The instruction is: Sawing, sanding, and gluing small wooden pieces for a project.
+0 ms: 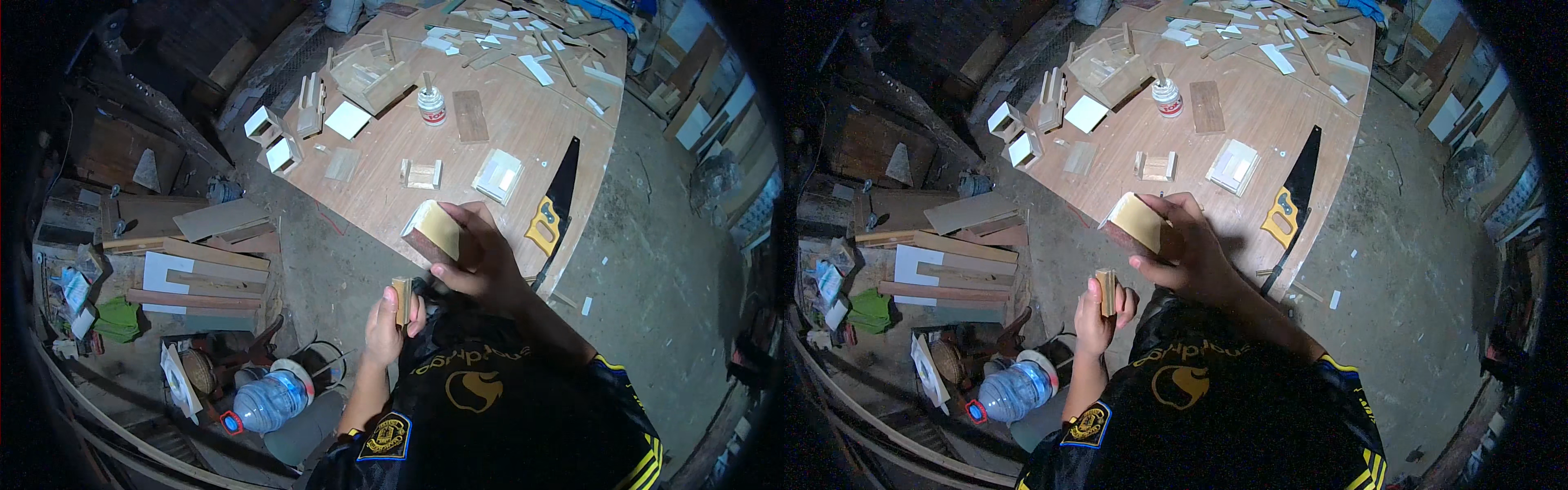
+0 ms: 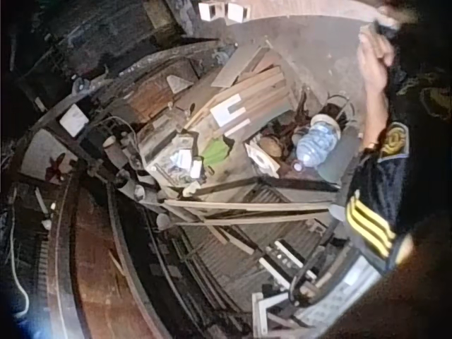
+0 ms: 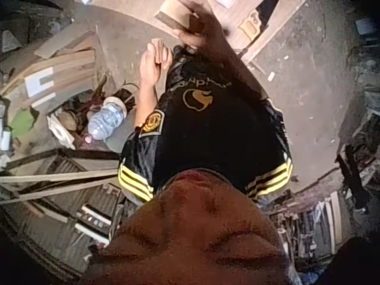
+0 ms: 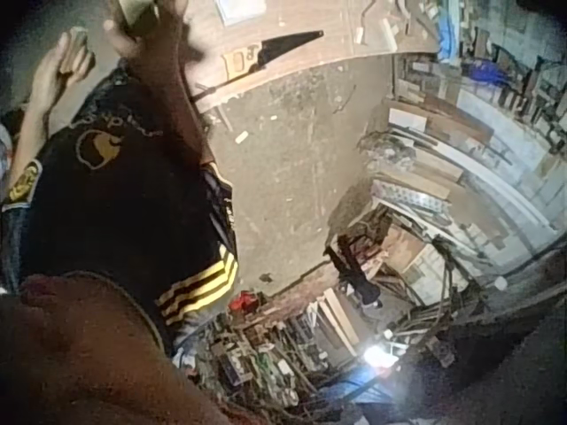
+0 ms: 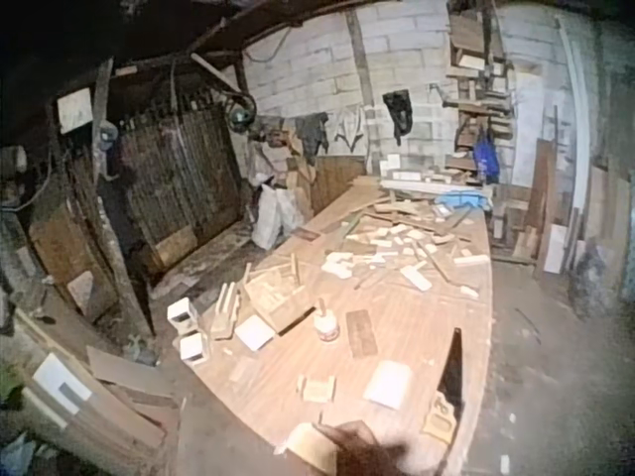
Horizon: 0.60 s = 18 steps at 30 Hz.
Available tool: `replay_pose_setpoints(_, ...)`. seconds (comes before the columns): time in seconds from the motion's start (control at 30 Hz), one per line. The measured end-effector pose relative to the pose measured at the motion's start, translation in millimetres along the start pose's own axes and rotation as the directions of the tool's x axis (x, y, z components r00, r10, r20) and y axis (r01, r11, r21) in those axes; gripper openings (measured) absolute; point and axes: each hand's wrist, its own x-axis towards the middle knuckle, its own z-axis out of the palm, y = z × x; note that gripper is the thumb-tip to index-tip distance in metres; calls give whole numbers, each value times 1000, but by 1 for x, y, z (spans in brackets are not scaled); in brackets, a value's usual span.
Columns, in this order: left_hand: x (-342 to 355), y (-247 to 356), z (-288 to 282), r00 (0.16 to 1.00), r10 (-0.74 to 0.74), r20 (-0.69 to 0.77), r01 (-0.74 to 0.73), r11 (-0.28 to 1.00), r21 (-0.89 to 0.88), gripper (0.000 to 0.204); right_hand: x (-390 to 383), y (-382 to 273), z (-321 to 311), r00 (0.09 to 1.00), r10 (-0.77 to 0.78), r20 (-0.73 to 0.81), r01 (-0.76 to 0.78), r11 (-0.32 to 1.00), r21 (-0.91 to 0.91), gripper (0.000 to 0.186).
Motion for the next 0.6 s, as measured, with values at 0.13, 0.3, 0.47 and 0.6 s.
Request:
replay_pose_setpoints(0.13,1,2,5,993,-9,-116,8,1000,-6,61,-18,-23,2,998,-56,15,56,997,-48,79)
replay_pose_setpoints(0.3,4,1,13,980,-36,-196,44,999,33,60,-17,-16,14,952,-296,78,302,870,-389,66)
replay_pose_setpoints(0.47,2,1,2,999,-27,28,31,989,-143,57,-2,-13,12,923,-349,-161,280,898,-340,57)
replay_pose_setpoints(0.6,2,4,5,999,-45,-15,44,996,-80,58,-16,-11,11,879,-472,64,465,820,-334,50)
